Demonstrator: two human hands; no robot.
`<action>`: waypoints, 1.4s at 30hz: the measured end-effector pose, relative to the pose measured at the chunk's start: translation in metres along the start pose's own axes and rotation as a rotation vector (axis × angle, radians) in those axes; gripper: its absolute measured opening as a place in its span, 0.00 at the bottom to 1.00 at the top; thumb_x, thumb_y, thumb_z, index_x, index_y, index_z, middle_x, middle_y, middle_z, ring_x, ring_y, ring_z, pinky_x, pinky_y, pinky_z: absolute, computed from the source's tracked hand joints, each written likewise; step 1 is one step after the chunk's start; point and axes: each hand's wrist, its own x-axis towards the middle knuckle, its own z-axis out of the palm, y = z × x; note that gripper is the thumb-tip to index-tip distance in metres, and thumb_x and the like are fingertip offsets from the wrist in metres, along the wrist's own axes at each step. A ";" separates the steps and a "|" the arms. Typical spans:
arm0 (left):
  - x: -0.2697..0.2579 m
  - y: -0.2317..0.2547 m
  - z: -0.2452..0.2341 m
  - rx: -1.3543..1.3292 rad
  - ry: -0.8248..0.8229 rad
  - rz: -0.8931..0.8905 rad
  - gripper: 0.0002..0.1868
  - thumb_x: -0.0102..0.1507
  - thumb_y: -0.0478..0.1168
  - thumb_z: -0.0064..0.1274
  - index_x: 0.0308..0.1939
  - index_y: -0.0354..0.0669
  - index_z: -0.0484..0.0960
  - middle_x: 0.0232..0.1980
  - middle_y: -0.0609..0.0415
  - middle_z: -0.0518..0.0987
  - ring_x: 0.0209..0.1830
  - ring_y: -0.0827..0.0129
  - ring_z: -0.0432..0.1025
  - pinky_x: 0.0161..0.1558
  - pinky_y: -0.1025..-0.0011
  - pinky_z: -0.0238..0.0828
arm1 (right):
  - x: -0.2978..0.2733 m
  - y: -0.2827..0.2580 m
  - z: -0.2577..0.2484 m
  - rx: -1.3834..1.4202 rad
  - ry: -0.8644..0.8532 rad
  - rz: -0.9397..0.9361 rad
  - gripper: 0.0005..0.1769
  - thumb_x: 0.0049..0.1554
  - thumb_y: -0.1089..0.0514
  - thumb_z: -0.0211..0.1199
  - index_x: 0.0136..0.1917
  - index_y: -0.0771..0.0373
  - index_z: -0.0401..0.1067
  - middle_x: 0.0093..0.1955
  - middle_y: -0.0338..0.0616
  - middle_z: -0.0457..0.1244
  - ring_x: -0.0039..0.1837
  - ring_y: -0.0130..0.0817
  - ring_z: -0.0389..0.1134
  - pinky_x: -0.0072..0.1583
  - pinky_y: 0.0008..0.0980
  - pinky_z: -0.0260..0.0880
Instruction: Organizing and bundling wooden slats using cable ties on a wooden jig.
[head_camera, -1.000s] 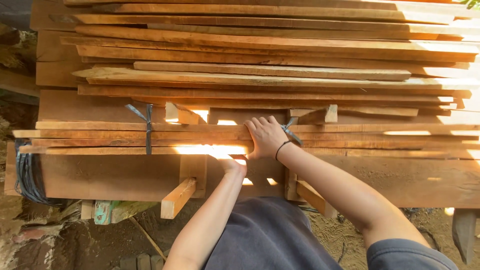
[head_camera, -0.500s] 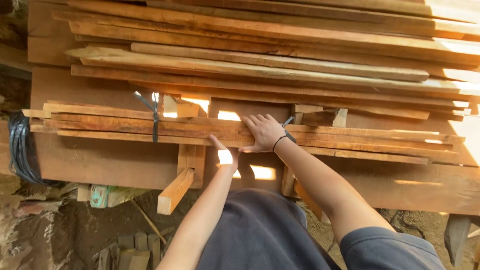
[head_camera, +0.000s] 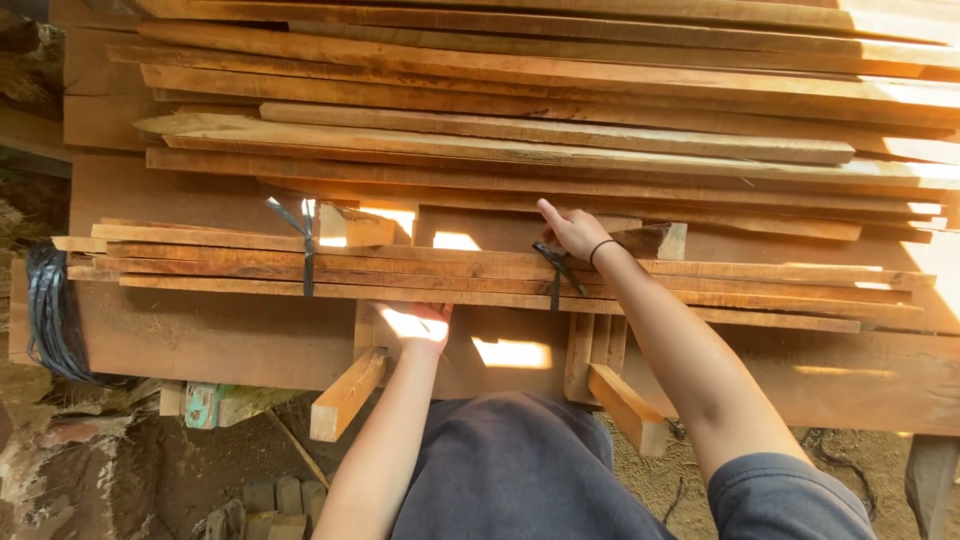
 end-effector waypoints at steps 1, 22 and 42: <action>0.008 0.000 0.005 0.002 -0.003 0.003 0.56 0.57 0.86 0.25 0.81 0.62 0.49 0.83 0.55 0.52 0.79 0.55 0.53 0.70 0.54 0.52 | 0.001 -0.004 -0.002 -0.001 -0.005 -0.002 0.47 0.59 0.12 0.32 0.45 0.39 0.84 0.51 0.40 0.73 0.67 0.44 0.68 0.71 0.44 0.64; 0.078 0.058 -0.004 -0.061 -0.200 0.081 0.56 0.57 0.87 0.30 0.78 0.59 0.57 0.80 0.51 0.59 0.76 0.53 0.59 0.70 0.54 0.56 | -0.093 -0.082 -0.039 -0.153 -0.435 0.141 0.68 0.47 0.09 0.49 0.78 0.67 0.61 0.82 0.57 0.50 0.84 0.48 0.45 0.83 0.46 0.39; -0.005 -0.067 0.039 0.125 -0.512 0.036 0.55 0.57 0.87 0.34 0.75 0.56 0.65 0.76 0.48 0.65 0.73 0.52 0.63 0.71 0.54 0.60 | -0.273 0.008 -0.181 -0.080 -0.104 0.110 0.58 0.49 0.13 0.51 0.61 0.68 0.79 0.69 0.58 0.66 0.78 0.51 0.59 0.80 0.46 0.49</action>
